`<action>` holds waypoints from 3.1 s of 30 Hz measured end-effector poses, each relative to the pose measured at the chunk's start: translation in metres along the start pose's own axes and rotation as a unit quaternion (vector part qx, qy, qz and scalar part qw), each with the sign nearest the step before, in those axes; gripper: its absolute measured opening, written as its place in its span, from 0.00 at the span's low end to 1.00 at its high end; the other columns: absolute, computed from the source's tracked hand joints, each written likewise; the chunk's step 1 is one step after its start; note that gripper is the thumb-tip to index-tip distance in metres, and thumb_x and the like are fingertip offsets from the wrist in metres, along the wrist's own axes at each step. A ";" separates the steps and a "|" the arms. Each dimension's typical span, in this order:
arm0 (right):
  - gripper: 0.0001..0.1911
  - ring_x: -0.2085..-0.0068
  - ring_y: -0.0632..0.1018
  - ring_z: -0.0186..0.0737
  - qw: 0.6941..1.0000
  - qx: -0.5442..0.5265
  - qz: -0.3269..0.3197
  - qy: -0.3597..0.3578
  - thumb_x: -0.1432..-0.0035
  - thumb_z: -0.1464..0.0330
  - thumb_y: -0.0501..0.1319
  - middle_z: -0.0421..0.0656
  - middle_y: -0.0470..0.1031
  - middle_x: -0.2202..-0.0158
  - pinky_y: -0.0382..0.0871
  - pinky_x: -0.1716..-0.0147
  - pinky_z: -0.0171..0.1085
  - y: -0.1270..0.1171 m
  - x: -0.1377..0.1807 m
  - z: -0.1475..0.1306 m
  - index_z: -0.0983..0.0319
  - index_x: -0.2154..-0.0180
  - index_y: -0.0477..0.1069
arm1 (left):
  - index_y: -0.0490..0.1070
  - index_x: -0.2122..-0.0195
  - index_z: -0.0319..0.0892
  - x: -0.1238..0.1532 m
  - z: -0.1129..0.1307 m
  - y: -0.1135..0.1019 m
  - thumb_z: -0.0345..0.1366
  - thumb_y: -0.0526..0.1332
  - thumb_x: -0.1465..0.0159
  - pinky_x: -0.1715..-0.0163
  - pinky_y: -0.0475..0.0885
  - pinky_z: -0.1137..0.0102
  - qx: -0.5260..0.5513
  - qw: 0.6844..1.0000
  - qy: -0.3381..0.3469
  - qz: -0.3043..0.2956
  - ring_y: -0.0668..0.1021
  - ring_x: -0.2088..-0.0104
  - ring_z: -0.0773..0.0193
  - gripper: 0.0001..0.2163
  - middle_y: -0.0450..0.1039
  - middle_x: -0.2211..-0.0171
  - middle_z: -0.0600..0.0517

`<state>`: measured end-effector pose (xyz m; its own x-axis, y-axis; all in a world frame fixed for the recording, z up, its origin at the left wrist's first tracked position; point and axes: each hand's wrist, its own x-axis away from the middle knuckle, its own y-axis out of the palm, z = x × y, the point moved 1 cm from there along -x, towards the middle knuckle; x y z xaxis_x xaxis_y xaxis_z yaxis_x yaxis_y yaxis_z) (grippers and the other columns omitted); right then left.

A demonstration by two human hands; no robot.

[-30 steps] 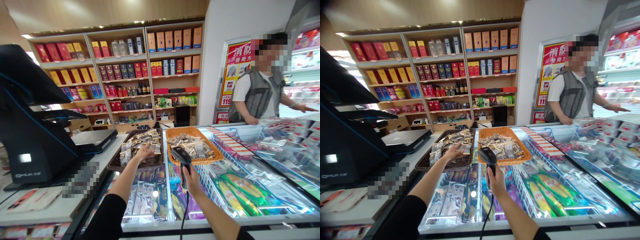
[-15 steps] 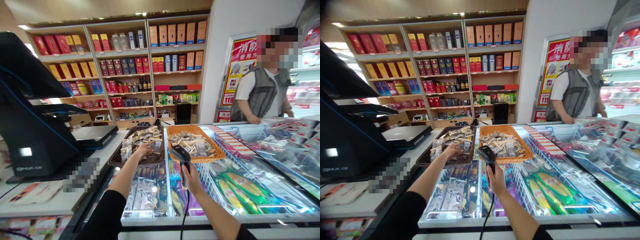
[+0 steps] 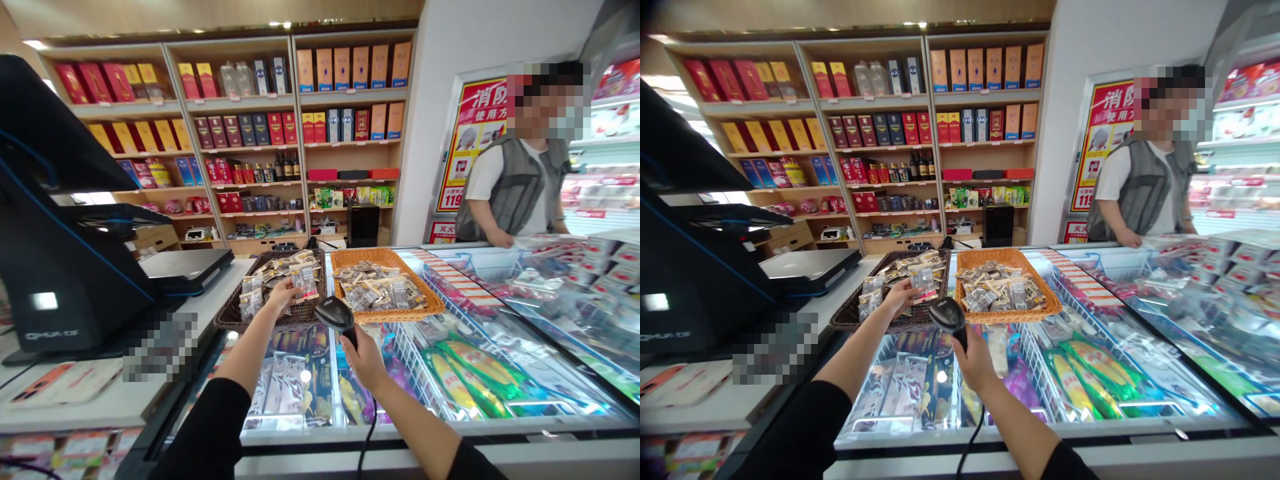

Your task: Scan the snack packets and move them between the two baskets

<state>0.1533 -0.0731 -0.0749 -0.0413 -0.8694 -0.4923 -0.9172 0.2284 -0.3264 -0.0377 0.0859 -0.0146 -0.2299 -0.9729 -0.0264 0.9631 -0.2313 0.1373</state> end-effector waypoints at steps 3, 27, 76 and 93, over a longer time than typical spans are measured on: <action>0.14 0.81 0.71 0.38 1.000 -0.027 0.007 0.015 0.40 0.59 0.52 0.38 0.67 0.83 0.60 0.83 0.32 0.002 0.000 0.003 0.62 0.63 0.67 | 0.72 0.65 0.40 0.001 -0.001 -0.001 0.36 0.72 0.61 0.73 0.73 0.72 -0.034 0.999 0.015 0.015 0.78 0.68 0.61 0.21 0.77 0.67 0.49; 0.18 0.87 0.65 0.33 0.934 -0.255 0.239 0.071 0.41 0.52 0.53 0.34 0.64 0.85 0.60 0.87 0.33 -0.021 -0.013 0.026 0.59 0.71 0.60 | 0.72 0.57 0.43 0.003 0.021 0.045 0.37 0.58 0.43 0.59 0.68 0.66 -0.681 0.716 0.085 0.127 0.74 0.55 0.55 0.13 0.70 0.54 0.44; 0.09 0.82 0.69 0.35 0.999 -0.047 0.002 0.001 0.41 0.62 0.54 0.37 0.67 0.82 0.58 0.83 0.31 -0.004 0.003 -0.004 0.61 0.65 0.67 | 0.69 0.79 0.40 0.008 0.010 -0.011 0.53 0.64 0.55 0.82 0.59 0.75 -0.291 0.949 0.066 0.099 0.68 0.83 0.68 0.19 0.62 0.88 0.57; 0.16 0.87 0.65 0.31 0.933 -0.279 0.212 0.083 0.41 0.52 0.51 0.34 0.65 0.81 0.60 0.87 0.32 -0.016 -0.014 0.013 0.59 0.69 0.57 | 0.76 0.67 0.38 -0.004 0.026 0.054 0.50 0.62 0.49 0.75 0.64 0.75 -0.303 0.936 0.172 0.058 0.74 0.74 0.64 0.19 0.73 0.77 0.53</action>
<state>0.1733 -0.0592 -0.0732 -0.4651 -0.8195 -0.3348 -0.8663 0.3435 0.3627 0.0120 0.0772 0.0187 -0.1596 -0.9122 -0.3774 0.9056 0.0169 -0.4238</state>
